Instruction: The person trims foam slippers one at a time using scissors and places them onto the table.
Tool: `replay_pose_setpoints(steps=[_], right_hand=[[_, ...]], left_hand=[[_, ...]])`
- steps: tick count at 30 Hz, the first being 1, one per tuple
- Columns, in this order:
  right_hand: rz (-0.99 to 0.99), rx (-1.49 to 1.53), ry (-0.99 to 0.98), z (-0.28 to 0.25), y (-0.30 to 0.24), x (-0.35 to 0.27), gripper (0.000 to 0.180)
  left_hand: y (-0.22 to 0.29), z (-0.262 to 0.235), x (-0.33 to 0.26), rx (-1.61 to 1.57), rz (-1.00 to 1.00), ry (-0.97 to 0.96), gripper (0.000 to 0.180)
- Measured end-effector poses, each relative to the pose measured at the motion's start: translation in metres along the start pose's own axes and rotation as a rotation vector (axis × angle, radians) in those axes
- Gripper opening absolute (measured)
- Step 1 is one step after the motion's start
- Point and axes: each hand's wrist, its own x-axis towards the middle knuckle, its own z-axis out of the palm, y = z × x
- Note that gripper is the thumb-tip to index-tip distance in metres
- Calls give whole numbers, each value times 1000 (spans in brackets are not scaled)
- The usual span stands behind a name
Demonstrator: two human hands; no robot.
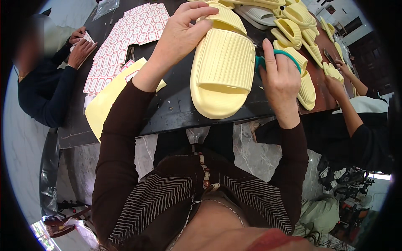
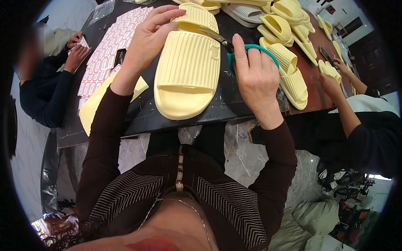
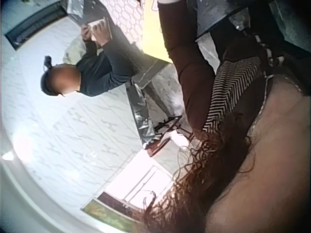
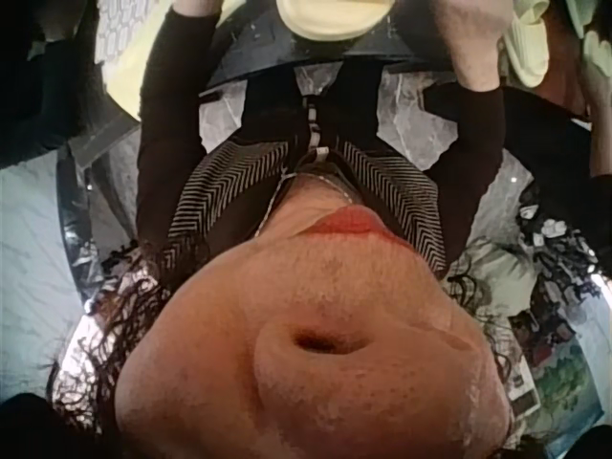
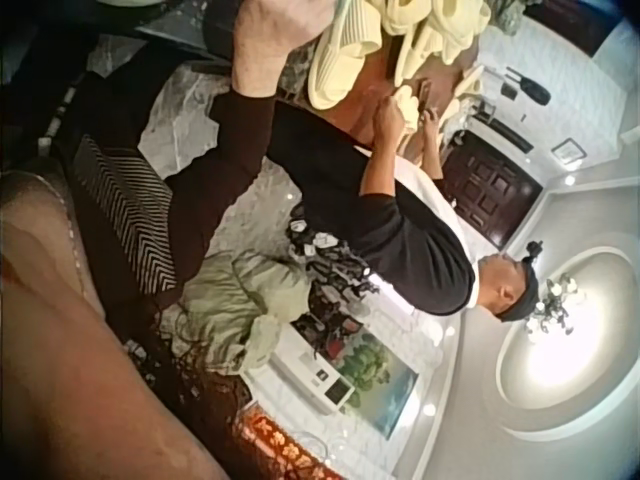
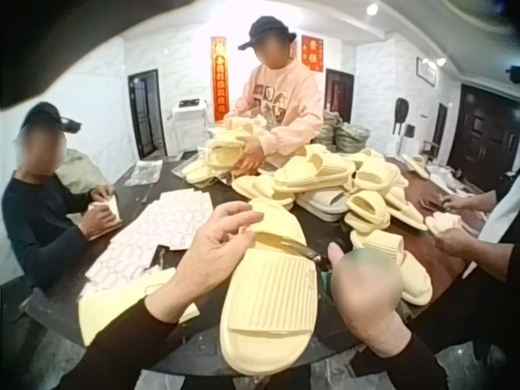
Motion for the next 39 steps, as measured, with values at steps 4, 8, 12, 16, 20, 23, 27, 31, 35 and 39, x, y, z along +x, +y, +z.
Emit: replay_pose_setpoints(steps=[4,8,12,16,20,23,27,31,35,39], right_hand=[[1,-17,12,-2,0,0,51],[6,-19,40,-3,0,-1,51],[11,-26,7,-6,1,0,51],[-1,-54,21,-8,3,-1,52],[-2,-84,-1,-12,6,-1,52],[-15,-116,7,-14,8,-1,52],[-20,-136,21,-15,11,-1,52],[-26,-125,18,-17,13,-2,52],[-32,-113,38,-18,14,-3,52],[-44,-110,54,-18,16,-3,51]], left_hand=[[6,0,-1,19,-17,9,27],[8,1,-1,26,-24,19,27],[9,3,-2,51,-7,36,27],[11,5,-3,27,-13,31,27],[14,7,-4,2,-4,39,28],[16,8,-5,-6,-45,41,28],[18,10,-7,-13,-48,39,28],[20,11,-9,-22,-79,30,27],[24,11,-10,-51,-75,24,28],[25,11,-11,-64,-69,20,28]])
